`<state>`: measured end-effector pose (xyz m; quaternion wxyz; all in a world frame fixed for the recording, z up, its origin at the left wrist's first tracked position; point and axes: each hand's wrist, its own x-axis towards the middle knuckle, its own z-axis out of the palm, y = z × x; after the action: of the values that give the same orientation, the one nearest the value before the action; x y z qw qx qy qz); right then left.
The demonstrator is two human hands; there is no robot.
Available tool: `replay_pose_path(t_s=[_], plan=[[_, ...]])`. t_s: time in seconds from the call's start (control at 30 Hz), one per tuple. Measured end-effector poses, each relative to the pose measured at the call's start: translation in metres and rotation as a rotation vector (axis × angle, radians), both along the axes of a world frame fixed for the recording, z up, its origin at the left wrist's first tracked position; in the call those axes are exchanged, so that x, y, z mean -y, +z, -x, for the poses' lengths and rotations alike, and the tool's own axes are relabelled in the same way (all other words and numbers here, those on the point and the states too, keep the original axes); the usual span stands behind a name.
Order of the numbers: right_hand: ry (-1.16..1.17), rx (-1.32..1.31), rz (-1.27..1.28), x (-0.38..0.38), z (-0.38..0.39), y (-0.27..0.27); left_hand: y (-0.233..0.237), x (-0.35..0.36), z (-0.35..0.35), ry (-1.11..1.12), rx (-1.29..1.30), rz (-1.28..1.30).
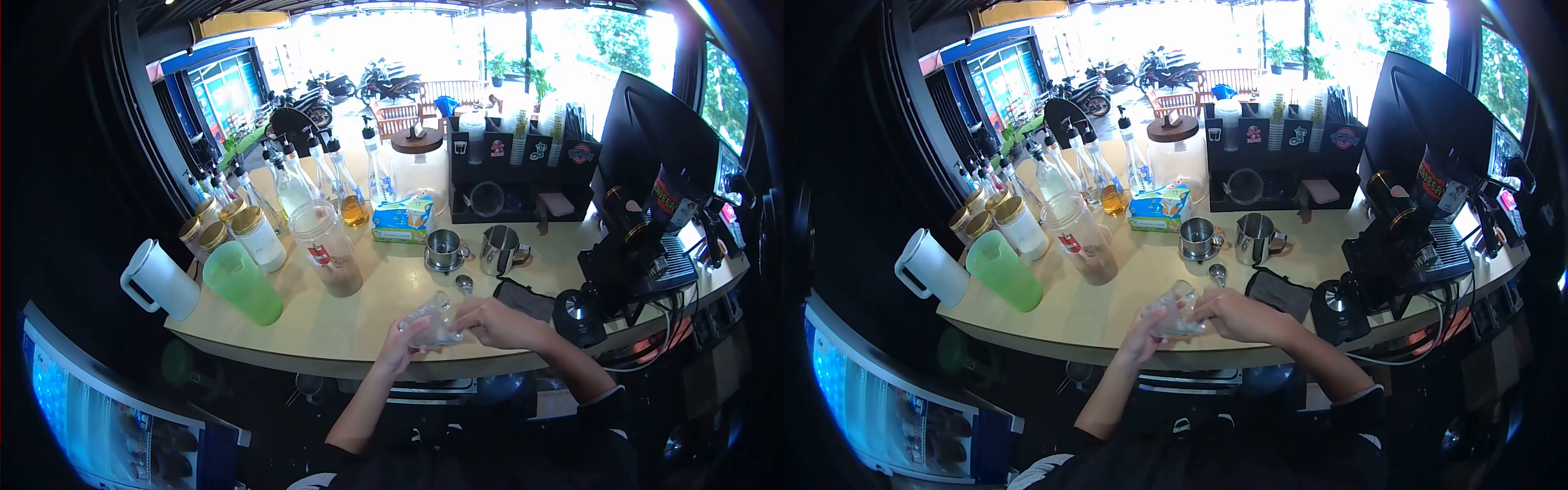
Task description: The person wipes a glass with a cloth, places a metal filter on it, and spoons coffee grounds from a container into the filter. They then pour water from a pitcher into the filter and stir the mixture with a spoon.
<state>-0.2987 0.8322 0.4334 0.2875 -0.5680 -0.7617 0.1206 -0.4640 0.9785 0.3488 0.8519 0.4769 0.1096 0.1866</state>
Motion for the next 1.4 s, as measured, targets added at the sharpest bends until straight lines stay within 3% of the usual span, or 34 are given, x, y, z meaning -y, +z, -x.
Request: replay_pose_path(t_s=[0.03, 0.1, 0.13, 0.23, 0.3, 0.37, 0.4, 0.47, 0.5, 0.57, 0.6, 0.63, 0.7, 0.83, 1.03, 1.13, 1.2, 1.23, 1.3, 1.33, 1.37, 1.4], plan=[[0.0, 0.001, -0.001, -0.004, 0.0, 0.001, 0.002, -0.005, 0.004, -0.029, -0.004, 0.042], [-0.081, 0.163, -0.287, -0.013, 0.001, -0.005, 0.007, -0.002, 0.005, -0.063, -0.014, 0.085], [0.03, 0.458, -0.305, -0.015, -0.001, -0.012, 0.011, 0.006, 0.001, -0.019, -0.024, -0.017], [-0.042, 0.517, -0.248, -0.017, 0.011, -0.041, 0.016, 0.008, 0.002, 0.072, -0.018, -0.164], [-0.037, 0.412, -0.247, -0.015, 0.018, -0.026, 0.016, 0.007, 0.001, 0.116, -0.012, -0.196], [-0.19, 0.026, 0.063, -0.014, 0.023, -0.019, 0.016, 0.003, -0.002, 0.255, 0.042, -0.372], [-0.187, 0.026, 0.065, -0.015, 0.022, -0.008, 0.018, 0.005, -0.002, 0.258, 0.041, -0.371], [-0.179, -0.208, 0.461, -0.019, 0.018, 0.012, 0.022, 0.013, -0.003, 0.271, 0.081, -0.442], [-0.178, -0.21, 0.461, -0.02, 0.017, 0.013, 0.02, 0.013, -0.005, 0.271, 0.079, -0.443], [-0.2, -0.908, 0.587, -0.02, 0.012, 0.011, 0.014, 0.009, -0.009, 0.378, 0.217, -0.616], [0.012, -1.237, 0.539, -0.026, 0.005, -0.007, 0.014, 0.009, -0.009, 0.381, 0.216, -0.616], [0.013, -1.235, 0.543, -0.026, -0.002, -0.019, 0.016, 0.008, -0.009, 0.374, 0.207, -0.593], [0.083, -1.548, 0.545, -0.026, 0.0, -0.014, 0.015, 0.008, -0.008, 0.369, 0.198, -0.568], [0.152, -1.58, 0.504, -0.02, 0.006, -0.015, 0.012, 0.005, -0.01, 0.388, 0.243, -0.653], [0.038, -1.459, 0.429, -0.013, 0.003, -0.024, 0.025, 0.005, -0.009, 0.336, 0.204, -0.719], [-0.02, -1.598, 0.397, -0.009, -0.005, -0.034, 0.021, 0.0, -0.01, 0.352, 0.175, -0.723], [0.003, -1.624, 0.159, -0.003, -0.011, -0.024, 0.021, -0.004, -0.011, 0.373, 0.148, -0.716], [0.0, -1.621, 0.161, -0.003, -0.011, -0.016, 0.022, -0.006, -0.012, 0.393, 0.107, -0.725], [-0.328, -0.797, -0.363, -0.005, 0.006, 0.015, 0.024, -0.003, -0.015, 0.414, 0.062, -0.728], [-0.404, -0.388, -0.444, -0.009, 0.015, 0.024, 0.028, 0.003, -0.018, 0.448, 0.046, -0.892], [-0.41, -0.387, -0.446, -0.019, 0.024, 0.017, 0.03, 0.006, -0.021, 0.478, 0.033, -1.059], [-0.386, -0.087, -0.521, -0.029, 0.032, 0.002, 0.03, 0.008, -0.024, 0.469, 0.038, -1.061]])
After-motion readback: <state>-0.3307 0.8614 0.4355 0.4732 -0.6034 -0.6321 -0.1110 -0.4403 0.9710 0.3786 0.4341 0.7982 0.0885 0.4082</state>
